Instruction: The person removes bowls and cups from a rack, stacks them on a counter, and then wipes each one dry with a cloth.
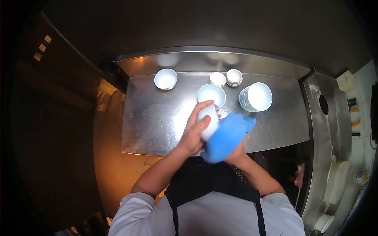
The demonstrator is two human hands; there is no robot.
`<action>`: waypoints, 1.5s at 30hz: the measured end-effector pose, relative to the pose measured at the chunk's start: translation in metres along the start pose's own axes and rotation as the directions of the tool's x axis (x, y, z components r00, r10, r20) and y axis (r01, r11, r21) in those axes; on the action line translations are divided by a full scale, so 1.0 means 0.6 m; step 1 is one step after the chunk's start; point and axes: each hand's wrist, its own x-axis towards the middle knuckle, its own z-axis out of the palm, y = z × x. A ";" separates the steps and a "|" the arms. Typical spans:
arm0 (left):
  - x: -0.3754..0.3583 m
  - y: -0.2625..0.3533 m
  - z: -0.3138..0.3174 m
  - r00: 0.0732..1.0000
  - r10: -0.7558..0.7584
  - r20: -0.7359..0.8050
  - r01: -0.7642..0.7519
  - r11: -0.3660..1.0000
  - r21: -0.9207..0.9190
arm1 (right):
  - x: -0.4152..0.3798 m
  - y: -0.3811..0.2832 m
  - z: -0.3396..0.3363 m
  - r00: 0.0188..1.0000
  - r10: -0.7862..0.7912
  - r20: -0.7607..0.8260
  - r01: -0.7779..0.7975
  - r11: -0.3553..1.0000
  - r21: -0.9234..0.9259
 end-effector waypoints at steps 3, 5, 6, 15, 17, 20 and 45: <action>0.020 0.025 -0.049 0.895 -0.331 0.300 0.353 0.936 -0.019 | 0.021 -0.004 -0.005 0.886 -0.198 0.420 0.303 0.932 -0.200; 0.020 0.031 -0.045 0.921 -0.337 0.196 0.343 0.939 0.003 | 0.025 0.004 -0.013 0.865 -0.085 0.495 0.242 0.934 -0.262; 0.020 0.035 -0.041 0.931 -0.335 0.145 0.336 0.942 0.015 | 0.028 0.010 -0.014 0.848 -0.029 0.530 0.216 0.931 -0.295; 0.005 0.026 -0.043 0.999 -0.024 0.023 0.026 0.997 -0.076 | 0.005 0.034 -0.036 0.999 0.042 0.004 -0.039 0.962 -0.271; -0.009 0.020 -0.034 0.990 -0.075 0.121 0.076 0.997 -0.010 | 0.023 0.043 -0.040 0.868 0.426 -0.255 -0.346 0.888 0.303; -0.014 0.017 -0.018 0.989 -0.013 0.148 -0.010 0.988 0.154 | 0.012 0.064 -0.018 0.801 0.430 -0.417 -0.375 0.903 0.211; 0.169 0.094 -0.295 0.835 0.398 0.380 -0.085 -0.589 0.803 | -0.050 0.126 -0.128 0.810 0.548 -0.207 -0.319 0.709 0.629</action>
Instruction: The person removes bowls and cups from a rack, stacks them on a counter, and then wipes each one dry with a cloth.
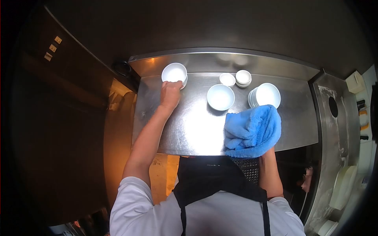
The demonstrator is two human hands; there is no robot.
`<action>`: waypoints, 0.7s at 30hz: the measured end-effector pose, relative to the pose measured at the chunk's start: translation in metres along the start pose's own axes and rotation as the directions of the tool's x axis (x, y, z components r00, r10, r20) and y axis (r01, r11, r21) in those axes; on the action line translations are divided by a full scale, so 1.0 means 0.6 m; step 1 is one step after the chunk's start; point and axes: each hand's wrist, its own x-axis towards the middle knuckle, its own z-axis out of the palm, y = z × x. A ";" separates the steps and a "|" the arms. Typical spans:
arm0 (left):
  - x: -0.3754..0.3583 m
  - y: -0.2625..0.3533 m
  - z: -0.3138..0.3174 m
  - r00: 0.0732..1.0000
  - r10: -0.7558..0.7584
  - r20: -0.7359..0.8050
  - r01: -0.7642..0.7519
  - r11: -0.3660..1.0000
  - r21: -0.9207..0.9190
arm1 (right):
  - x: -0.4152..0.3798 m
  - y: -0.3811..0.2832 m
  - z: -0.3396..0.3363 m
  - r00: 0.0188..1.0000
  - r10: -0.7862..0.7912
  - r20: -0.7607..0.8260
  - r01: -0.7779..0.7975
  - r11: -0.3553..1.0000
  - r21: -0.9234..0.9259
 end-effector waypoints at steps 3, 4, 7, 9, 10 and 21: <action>-0.006 -0.027 0.031 0.996 -0.031 0.078 0.028 0.999 0.039 | -0.017 -0.027 0.027 0.991 -0.083 0.107 0.090 0.994 -0.067; -0.007 -0.033 0.039 0.996 -0.033 0.083 0.029 0.999 0.042 | -0.028 -0.047 0.049 0.986 -0.087 0.142 0.098 0.992 -0.074; 0.005 -0.031 0.036 0.965 -0.126 0.228 0.105 0.989 0.103 | -0.045 -0.069 0.053 0.997 0.015 0.075 -0.017 1.000 0.014; 0.017 -0.011 0.024 0.981 -0.108 0.164 0.091 0.990 0.106 | -0.048 -0.065 0.037 0.999 0.028 0.043 -0.032 0.995 0.094; 0.016 0.009 0.023 0.999 -0.043 0.029 0.041 0.996 0.083 | -0.049 -0.063 0.031 0.999 0.034 0.028 -0.038 0.990 0.134; 0.008 0.204 -0.002 0.801 0.317 0.509 -0.199 0.941 -0.273 | -0.027 -0.037 0.019 0.975 -0.143 0.171 0.179 0.959 -0.220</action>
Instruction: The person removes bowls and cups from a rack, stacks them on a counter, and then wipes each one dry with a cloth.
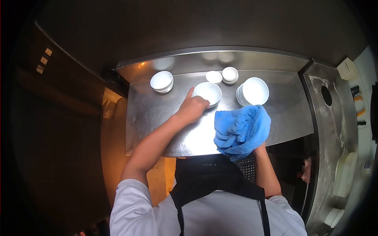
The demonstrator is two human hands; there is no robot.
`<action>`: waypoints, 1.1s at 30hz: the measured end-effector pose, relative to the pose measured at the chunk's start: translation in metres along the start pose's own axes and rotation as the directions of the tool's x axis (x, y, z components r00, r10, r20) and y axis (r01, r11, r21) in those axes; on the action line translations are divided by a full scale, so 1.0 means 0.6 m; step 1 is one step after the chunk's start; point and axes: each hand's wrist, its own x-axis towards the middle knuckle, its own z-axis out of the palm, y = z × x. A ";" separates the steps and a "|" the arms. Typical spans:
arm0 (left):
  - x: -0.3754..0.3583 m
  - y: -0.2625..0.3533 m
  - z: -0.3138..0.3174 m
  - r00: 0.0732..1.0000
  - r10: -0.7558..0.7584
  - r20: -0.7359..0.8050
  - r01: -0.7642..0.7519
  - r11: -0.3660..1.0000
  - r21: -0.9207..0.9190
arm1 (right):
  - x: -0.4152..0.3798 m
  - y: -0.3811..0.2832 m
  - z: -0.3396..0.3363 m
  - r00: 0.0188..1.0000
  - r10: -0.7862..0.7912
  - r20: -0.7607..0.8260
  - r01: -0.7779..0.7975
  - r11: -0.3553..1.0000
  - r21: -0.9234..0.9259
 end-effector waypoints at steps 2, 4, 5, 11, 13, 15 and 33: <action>0.002 -0.007 0.010 0.972 -0.024 -0.235 -0.005 0.993 -0.120 | 0.002 0.030 -0.003 0.997 -0.077 -0.028 0.071 0.978 -0.196; 0.003 -0.008 0.016 0.909 -0.060 -0.413 -0.024 0.980 -0.196 | 0.000 0.078 0.006 0.981 -0.173 -0.091 0.131 0.928 -0.348; 0.003 -0.004 0.019 0.877 -0.074 -0.476 -0.034 0.976 -0.215 | 0.001 0.102 0.013 0.964 -0.240 -0.111 0.175 0.893 -0.414; -0.021 0.092 -0.008 0.727 -0.078 -0.682 -0.134 0.958 -0.252 | -0.002 0.106 0.114 0.826 -0.498 0.265 0.552 0.617 -0.561; -0.042 0.119 -0.016 0.743 -0.135 -0.656 -0.138 0.928 -0.347 | 0.008 0.083 0.136 0.789 -0.526 0.318 0.604 0.567 -0.560; -0.053 0.128 -0.032 0.747 -0.231 -0.623 -0.110 0.882 -0.458 | 0.026 0.074 0.128 0.823 -0.492 0.283 0.566 0.674 -0.475; -0.072 0.081 -0.047 0.959 -0.268 0.089 -0.026 -0.399 -0.917 | 0.064 0.058 0.107 0.740 -0.011 0.672 0.540 0.604 -0.585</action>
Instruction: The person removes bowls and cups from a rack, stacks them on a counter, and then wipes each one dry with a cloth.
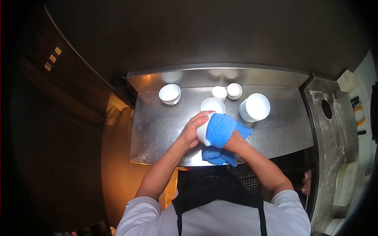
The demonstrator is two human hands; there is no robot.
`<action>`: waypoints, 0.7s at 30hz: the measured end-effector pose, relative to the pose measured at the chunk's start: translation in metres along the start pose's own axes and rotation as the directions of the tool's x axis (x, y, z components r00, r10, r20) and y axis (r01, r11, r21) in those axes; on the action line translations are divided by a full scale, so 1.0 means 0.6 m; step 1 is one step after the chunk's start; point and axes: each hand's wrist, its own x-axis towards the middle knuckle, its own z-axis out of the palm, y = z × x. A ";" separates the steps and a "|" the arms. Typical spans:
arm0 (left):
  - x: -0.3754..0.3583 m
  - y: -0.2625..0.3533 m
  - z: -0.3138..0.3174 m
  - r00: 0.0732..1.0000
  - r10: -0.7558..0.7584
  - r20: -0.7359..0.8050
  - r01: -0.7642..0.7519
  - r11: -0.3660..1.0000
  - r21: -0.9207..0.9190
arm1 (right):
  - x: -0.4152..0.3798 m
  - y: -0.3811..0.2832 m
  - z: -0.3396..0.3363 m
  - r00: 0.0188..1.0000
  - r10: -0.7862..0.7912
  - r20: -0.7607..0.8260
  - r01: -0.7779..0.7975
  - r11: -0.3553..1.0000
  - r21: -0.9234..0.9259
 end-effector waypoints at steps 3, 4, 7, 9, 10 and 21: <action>0.011 -0.002 -0.009 0.985 0.163 -0.056 -0.143 0.954 0.262 | 0.006 -0.038 0.074 0.973 -0.110 -0.203 0.066 0.974 -0.215; 0.017 -0.016 -0.038 0.977 0.213 -0.024 -0.194 0.924 0.330 | 0.009 -0.060 0.066 0.970 0.140 -0.200 -0.094 0.970 0.225; -0.001 -0.014 -0.024 0.993 0.061 -0.106 -0.065 0.997 -0.033 | 0.006 -0.070 0.049 0.983 0.181 -0.034 -0.141 0.857 0.496; 0.004 -0.008 -0.021 0.983 -0.165 -0.083 0.125 0.924 -0.362 | 0.001 -0.048 0.042 0.998 0.027 -0.048 -0.012 0.955 0.296; 0.006 -0.008 -0.022 0.990 -0.127 -0.064 0.105 0.955 -0.279 | -0.002 -0.023 0.052 0.996 -0.041 -0.082 0.053 0.987 0.152; -0.023 -0.026 0.014 0.992 0.077 0.097 -0.071 0.996 -0.057 | 0.005 0.012 -0.034 0.637 0.695 -0.334 -0.247 0.595 0.765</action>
